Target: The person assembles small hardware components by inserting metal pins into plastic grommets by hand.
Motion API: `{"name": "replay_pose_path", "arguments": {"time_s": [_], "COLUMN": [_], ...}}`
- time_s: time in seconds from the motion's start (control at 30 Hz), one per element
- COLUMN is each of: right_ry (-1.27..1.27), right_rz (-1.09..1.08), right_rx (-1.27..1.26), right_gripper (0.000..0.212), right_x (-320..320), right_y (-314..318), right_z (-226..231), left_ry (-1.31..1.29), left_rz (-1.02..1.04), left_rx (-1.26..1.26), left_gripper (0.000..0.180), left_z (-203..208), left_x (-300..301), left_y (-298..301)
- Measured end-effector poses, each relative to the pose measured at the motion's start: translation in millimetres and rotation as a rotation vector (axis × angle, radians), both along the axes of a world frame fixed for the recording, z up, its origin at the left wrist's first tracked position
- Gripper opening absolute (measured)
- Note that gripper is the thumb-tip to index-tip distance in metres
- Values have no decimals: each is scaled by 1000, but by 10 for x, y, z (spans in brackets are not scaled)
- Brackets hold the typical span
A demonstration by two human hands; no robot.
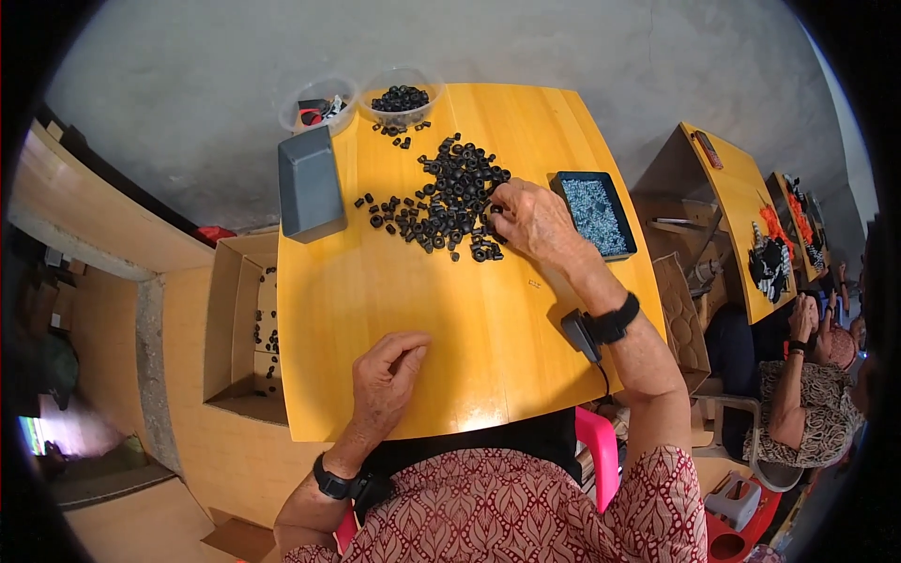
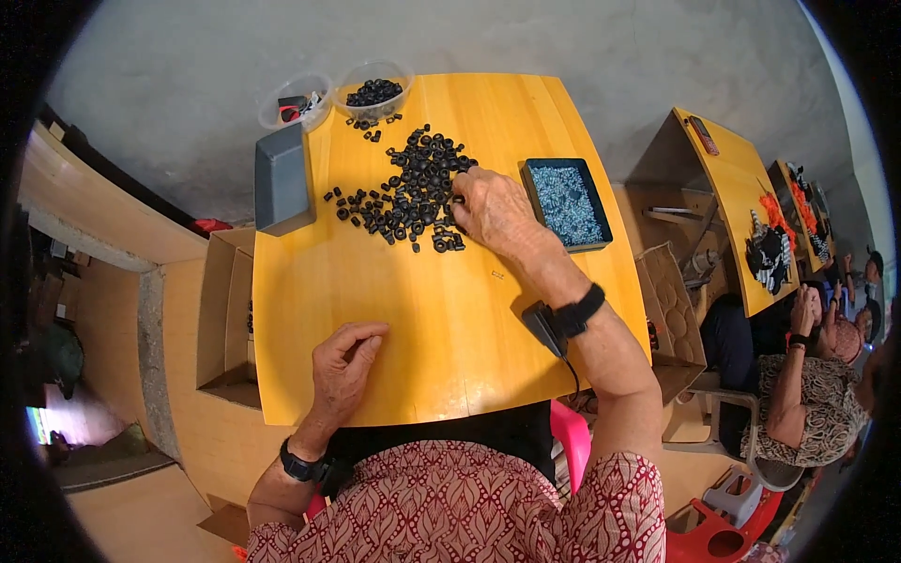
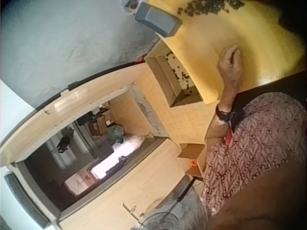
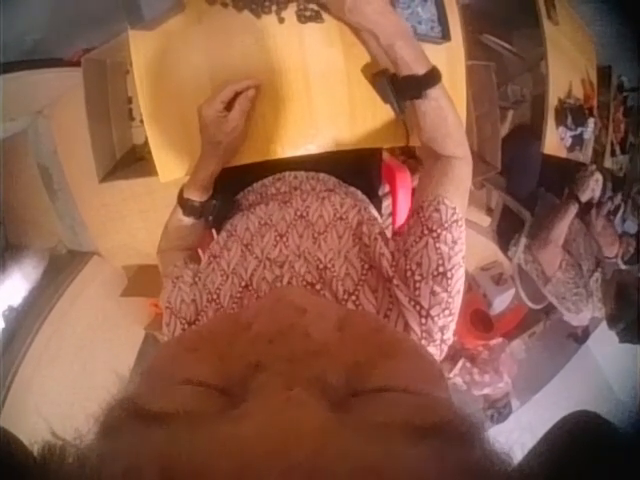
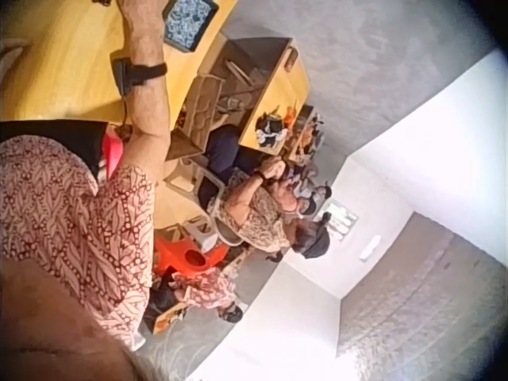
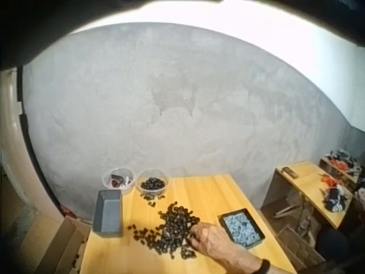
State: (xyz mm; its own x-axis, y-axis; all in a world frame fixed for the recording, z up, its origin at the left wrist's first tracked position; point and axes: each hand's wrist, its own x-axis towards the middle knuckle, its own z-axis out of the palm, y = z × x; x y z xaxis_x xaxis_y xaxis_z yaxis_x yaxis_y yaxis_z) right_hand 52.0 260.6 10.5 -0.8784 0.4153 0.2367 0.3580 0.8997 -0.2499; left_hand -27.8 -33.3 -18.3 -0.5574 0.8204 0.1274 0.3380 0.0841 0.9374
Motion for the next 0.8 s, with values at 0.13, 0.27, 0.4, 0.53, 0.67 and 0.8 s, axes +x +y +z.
{"name": "replay_pose_path", "arguments": {"time_s": [0.13,0.27,0.4,0.53,0.67,0.8], "right_ry": [278,249,282,273,310,354], "right_rz": [253,446,394,378,343,121], "right_rx": [-109,0,-26,-101,-65,-190], "right_gripper": [18,19,20,21,20,18], "right_x": [198,464,662,812,945,1098], "right_y": [-618,-1223,-1394,-1464,-1313,-818], "right_z": [353,419,281,182,206,277], "left_ry": [-361,-757,-847,-815,-820,-534], "left_rz": [22,-79,-151,-173,-169,-174], "left_rx": [33,143,92,22,-29,-31], "left_gripper": [20,25,23,23,17,15], "left_z": [98,185,207,123,233,543], "left_x": [73,133,164,182,123,-352], "left_y": [11,150,142,102,54,-100]}}
